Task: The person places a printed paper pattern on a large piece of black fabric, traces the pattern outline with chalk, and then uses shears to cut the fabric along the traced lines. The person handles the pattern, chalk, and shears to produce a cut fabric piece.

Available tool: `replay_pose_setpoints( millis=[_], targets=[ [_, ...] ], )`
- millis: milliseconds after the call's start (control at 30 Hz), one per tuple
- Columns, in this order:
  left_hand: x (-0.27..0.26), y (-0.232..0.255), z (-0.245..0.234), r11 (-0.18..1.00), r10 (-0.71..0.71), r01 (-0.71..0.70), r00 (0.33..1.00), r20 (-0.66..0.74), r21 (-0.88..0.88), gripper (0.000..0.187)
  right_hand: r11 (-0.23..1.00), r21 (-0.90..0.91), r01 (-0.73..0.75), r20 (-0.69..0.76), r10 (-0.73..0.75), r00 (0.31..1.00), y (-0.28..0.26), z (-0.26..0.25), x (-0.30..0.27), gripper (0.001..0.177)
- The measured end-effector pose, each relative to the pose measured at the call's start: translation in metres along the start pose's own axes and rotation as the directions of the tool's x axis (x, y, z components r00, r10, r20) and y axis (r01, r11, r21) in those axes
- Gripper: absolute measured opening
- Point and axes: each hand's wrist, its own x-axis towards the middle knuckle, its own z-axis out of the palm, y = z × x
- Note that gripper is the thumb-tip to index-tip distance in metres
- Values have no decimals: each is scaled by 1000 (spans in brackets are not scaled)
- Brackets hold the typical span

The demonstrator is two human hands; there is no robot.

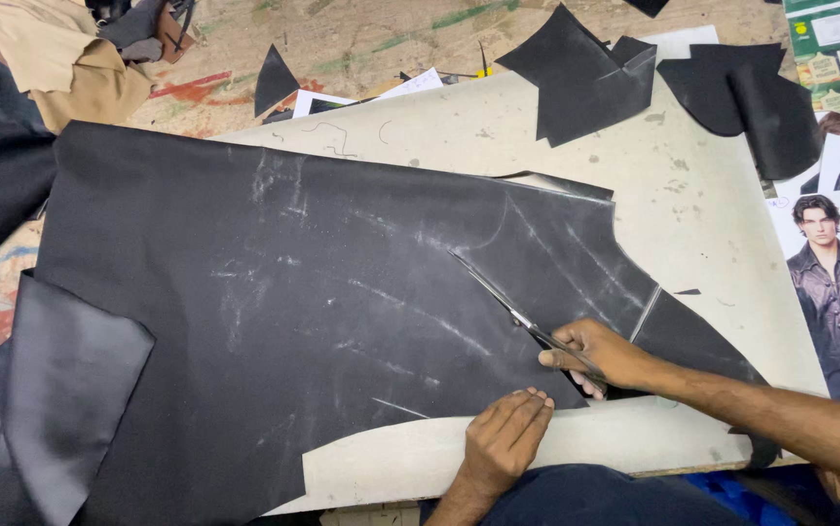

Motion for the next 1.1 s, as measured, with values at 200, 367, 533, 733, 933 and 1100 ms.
replay_pose_setpoints(
  millis=[200, 367, 533, 733, 933, 1100],
  targets=[
    [5, 1, -2, 1000, -17, 16, 998, -64, -17, 7, 991, 133, 21, 24, -24, 999, -3, 0, -4, 44],
    [6, 3, -6, 999, -46, 43, 993, -106, -31, 8, 995, 90, 42, 14, -44, 999, -10, 3, 1, 43],
    [6, 6, -11, 998, -57, 53, 989, -138, -27, 9, 995, 82, 51, -15, -50, 999, -18, 6, 1, 41],
    [9, 12, -22, 991, -130, 120, 973, -193, -62, 14, 995, 77, 64, -18, -62, 998, -22, 7, -1, 43],
    [8, 12, -34, 965, -243, 204, 933, -267, -163, 17, 996, 70, 52, -24, -50, 998, -19, 5, 2, 43],
    [-1, 18, -36, 956, -283, 251, 924, -256, -153, 19, 994, 67, 83, -24, -81, 996, -19, 3, 8, 51]
  ],
)
